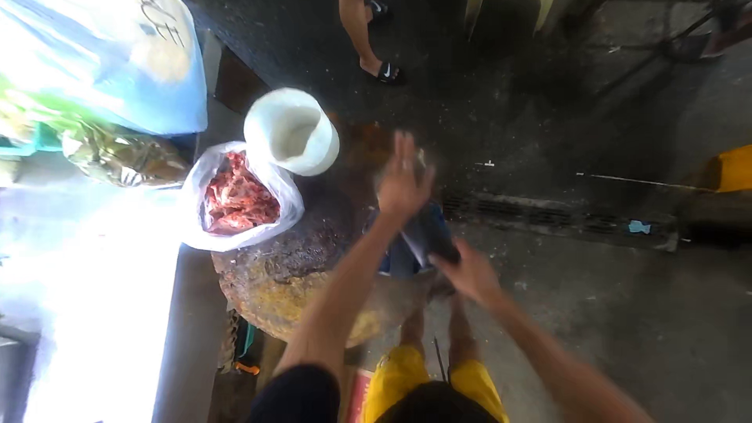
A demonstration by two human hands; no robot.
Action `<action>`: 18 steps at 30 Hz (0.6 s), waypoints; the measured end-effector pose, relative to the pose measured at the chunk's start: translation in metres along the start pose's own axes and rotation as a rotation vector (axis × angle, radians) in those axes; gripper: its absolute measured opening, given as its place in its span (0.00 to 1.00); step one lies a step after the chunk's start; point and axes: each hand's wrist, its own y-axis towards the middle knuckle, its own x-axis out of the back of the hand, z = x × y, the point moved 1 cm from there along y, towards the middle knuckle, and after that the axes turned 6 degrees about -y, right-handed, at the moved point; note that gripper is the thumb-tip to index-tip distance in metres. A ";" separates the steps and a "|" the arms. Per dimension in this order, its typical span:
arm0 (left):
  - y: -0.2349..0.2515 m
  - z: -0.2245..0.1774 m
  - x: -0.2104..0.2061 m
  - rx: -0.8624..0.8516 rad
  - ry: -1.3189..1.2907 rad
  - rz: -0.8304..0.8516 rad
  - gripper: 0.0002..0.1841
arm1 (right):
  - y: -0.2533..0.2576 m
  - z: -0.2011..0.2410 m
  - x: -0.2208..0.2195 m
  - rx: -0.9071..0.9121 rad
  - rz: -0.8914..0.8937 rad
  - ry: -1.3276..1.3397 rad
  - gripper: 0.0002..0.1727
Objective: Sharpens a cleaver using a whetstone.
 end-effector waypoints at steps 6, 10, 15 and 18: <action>0.020 0.003 0.004 -0.078 0.025 -0.046 0.43 | 0.002 -0.010 -0.025 -0.014 -0.056 -0.015 0.43; -0.176 -0.050 -0.015 0.031 -0.021 0.075 0.41 | -0.141 -0.094 -0.097 -0.108 0.125 0.064 0.41; -0.073 -0.023 -0.007 0.027 -0.041 0.070 0.43 | -0.051 -0.039 -0.039 -0.071 0.042 0.004 0.42; 0.062 0.021 0.002 -0.022 -0.051 -0.052 0.47 | 0.044 0.026 0.014 -0.019 -0.058 0.042 0.41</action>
